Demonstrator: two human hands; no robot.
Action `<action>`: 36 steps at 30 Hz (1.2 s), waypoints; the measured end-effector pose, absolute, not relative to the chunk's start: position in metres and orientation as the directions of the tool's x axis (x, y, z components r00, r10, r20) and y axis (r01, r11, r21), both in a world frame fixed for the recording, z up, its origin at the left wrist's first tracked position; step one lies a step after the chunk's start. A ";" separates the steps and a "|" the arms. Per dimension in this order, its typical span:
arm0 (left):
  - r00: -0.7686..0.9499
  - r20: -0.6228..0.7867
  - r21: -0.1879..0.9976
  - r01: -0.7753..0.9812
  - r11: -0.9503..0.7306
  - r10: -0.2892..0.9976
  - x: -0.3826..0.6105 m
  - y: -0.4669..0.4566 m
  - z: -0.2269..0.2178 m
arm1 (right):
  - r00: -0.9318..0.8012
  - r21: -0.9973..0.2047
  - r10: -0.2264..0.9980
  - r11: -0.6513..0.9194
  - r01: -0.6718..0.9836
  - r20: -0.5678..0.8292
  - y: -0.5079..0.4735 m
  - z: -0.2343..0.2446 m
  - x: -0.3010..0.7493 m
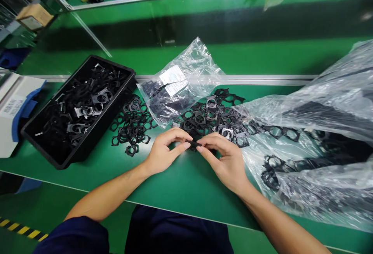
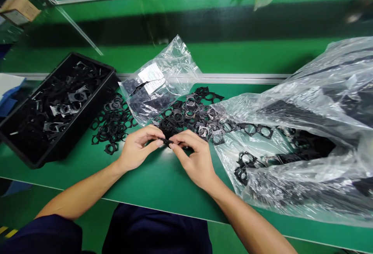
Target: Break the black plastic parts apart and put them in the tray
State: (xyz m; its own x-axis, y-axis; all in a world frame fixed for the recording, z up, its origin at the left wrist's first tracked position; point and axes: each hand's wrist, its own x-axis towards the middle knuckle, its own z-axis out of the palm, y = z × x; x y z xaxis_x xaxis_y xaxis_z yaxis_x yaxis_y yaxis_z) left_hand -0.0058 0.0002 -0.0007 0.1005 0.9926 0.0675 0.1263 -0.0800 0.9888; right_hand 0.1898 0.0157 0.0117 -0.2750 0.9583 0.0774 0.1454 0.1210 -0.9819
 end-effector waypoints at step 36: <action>0.162 -0.012 0.999 0.035 0.006 0.987 -0.008 0.001 0.003 | -0.322 -0.999 0.946 -0.029 0.018 -0.033 0.016 0.012 0.191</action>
State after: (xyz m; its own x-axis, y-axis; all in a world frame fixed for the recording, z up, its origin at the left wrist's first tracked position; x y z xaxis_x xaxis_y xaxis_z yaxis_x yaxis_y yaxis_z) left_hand -0.0078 0.0011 0.0026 0.1623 0.9867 -0.0116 0.0350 0.0060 0.9994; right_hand 0.1910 0.0165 0.0121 -0.3221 0.9461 -0.0328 0.0179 -0.0286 -0.9994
